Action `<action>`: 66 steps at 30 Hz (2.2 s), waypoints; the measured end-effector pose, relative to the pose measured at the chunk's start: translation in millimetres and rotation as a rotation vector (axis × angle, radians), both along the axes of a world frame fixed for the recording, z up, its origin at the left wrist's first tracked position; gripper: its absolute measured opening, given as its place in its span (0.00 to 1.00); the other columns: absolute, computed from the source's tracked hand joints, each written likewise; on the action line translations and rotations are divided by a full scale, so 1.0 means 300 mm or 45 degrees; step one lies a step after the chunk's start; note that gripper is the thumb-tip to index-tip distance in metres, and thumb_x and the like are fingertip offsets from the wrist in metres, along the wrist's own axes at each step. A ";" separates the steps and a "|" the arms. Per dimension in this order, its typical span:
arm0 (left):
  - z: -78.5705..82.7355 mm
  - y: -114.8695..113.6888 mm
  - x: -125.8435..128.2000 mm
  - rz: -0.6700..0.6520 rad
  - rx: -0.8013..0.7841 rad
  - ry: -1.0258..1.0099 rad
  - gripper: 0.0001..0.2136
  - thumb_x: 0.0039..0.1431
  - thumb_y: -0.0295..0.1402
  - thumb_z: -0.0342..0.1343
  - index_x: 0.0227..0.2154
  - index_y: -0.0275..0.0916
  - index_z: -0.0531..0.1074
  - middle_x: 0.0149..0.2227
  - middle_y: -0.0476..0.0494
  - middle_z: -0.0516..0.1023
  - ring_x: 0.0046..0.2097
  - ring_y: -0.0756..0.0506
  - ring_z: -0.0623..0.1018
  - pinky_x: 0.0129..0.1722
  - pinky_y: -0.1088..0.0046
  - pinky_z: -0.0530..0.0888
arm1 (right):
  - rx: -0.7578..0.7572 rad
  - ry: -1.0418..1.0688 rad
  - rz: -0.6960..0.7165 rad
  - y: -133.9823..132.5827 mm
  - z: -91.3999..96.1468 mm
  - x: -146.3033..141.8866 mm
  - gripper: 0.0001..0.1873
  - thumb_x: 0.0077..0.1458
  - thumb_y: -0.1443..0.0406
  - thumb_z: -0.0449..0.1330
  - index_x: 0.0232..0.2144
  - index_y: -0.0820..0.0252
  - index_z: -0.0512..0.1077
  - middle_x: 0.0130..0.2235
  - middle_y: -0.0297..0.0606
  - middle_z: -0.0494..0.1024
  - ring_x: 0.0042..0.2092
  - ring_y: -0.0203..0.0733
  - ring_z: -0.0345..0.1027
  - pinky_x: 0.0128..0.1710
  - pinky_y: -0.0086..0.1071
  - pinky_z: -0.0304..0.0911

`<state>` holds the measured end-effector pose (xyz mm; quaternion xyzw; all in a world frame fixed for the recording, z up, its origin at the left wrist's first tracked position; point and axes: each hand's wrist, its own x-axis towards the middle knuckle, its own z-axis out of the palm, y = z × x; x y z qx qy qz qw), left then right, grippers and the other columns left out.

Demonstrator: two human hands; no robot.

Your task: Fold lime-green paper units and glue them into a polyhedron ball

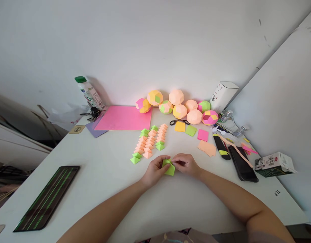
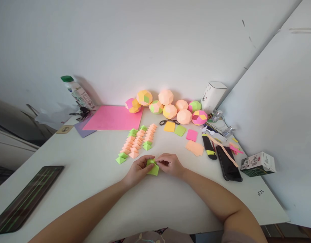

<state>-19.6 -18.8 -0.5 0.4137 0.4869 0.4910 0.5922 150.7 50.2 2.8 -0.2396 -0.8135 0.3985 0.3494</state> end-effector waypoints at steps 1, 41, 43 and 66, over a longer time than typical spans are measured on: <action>-0.001 0.000 0.000 0.002 0.007 0.008 0.17 0.49 0.40 0.60 0.40 0.38 0.69 0.29 0.49 0.72 0.32 0.49 0.71 0.32 0.73 0.69 | 0.007 0.007 0.009 -0.001 0.000 0.001 0.08 0.55 0.63 0.57 0.32 0.59 0.75 0.29 0.40 0.76 0.28 0.38 0.68 0.25 0.30 0.64; 0.027 -0.016 0.006 0.062 0.156 0.237 0.09 0.52 0.37 0.56 0.31 0.37 0.78 0.27 0.46 0.75 0.21 0.53 0.69 0.18 0.77 0.67 | -0.332 -0.116 0.036 0.007 -0.001 0.008 0.10 0.54 0.61 0.58 0.28 0.62 0.74 0.23 0.33 0.71 0.24 0.33 0.62 0.24 0.28 0.59; 0.024 -0.016 0.006 0.054 0.128 0.244 0.10 0.52 0.38 0.56 0.31 0.37 0.78 0.26 0.46 0.74 0.20 0.53 0.69 0.18 0.78 0.66 | -0.278 -0.131 0.034 0.005 0.007 0.006 0.09 0.54 0.62 0.58 0.27 0.62 0.73 0.23 0.33 0.71 0.24 0.33 0.62 0.24 0.28 0.59; 0.030 -0.024 -0.010 -0.162 0.074 0.428 0.23 0.56 0.48 0.49 0.13 0.38 0.59 0.12 0.52 0.64 0.17 0.54 0.58 0.18 0.77 0.56 | -0.629 -0.087 0.229 0.013 0.023 0.020 0.13 0.54 0.59 0.56 0.24 0.62 0.65 0.22 0.30 0.64 0.24 0.31 0.56 0.23 0.27 0.54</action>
